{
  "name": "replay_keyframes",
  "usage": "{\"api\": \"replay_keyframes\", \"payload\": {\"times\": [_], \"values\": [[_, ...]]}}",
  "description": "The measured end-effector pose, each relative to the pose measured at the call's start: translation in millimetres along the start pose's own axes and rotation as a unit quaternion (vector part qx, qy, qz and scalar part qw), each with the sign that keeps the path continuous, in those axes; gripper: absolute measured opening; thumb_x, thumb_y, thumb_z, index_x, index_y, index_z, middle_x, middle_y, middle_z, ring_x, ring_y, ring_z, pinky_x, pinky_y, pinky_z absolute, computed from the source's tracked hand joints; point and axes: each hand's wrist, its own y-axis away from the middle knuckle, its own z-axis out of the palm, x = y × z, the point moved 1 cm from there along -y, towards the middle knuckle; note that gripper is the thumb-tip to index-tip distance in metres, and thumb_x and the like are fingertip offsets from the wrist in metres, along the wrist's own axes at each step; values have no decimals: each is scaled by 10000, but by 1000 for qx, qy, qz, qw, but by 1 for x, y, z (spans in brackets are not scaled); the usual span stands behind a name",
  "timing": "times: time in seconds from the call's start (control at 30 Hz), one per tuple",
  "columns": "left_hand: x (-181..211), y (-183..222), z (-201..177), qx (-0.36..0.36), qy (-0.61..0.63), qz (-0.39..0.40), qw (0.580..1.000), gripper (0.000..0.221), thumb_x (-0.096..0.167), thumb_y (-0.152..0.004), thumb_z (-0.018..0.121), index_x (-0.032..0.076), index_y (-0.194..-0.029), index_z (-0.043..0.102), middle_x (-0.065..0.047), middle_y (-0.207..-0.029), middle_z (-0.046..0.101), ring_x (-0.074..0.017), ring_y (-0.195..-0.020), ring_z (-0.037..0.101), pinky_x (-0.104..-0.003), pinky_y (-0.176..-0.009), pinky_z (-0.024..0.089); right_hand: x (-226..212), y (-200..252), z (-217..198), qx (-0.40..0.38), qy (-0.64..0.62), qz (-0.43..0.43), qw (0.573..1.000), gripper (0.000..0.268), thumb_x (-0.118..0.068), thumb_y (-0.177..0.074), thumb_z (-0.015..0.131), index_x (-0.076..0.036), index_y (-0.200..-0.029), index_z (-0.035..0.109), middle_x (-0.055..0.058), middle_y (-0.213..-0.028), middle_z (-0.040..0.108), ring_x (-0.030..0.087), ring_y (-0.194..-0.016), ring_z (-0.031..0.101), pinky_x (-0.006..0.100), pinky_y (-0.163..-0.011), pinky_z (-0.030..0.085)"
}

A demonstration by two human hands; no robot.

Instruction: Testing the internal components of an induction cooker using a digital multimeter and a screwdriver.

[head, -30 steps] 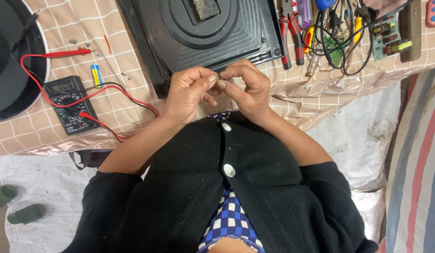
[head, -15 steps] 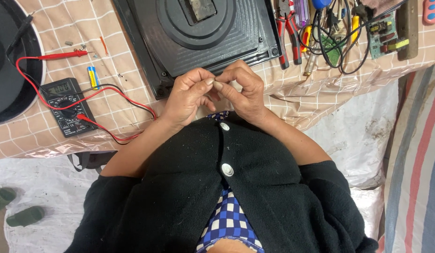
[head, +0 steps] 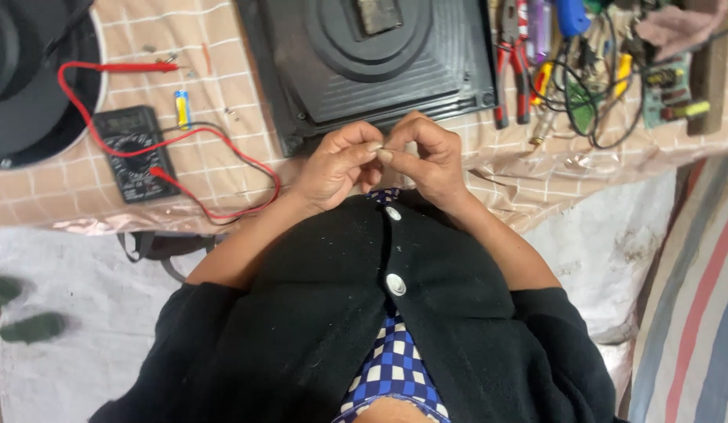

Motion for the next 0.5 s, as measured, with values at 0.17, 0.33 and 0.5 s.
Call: {"api": "replay_keyframes", "payload": {"times": [0.17, 0.33, 0.5], "values": [[11, 8, -2, 17, -29, 28, 999, 78, 8, -915, 648, -33, -969, 685, -159, -784, 695, -141, -517, 660, -224, -371, 528, 3, 3, 3, -47, -34, 25, 998, 115, 72, -841, 811, 60, -869, 700, 149, -802, 617, 216, -753, 617, 342, -747, 489], [43, 15, -8, 17, -92, 36, 995, 84, -19, -908, 639, -39, -952, 707, -136, -701, 663, -119, -480, 639, -202, -344, 500, 3, 4, 7, -49, -44, 56, 996, 52, 64, -925, 727, 91, -933, 683, 157, -804, 612, 206, -756, 620, 335, -751, 504], [147, 43, -46, 163, -644, 223, 713, 99, -79, -863, 671, 5, -899, 710, -68, -858, 676, -148, -606, 513, -291, -536, 423, -1, 10, -1, -69, 273, -102, 954, 70, 89, -887, 722, 42, -906, 673, 78, -764, 607, 162, -622, 461, 278, -568, 396]]}}
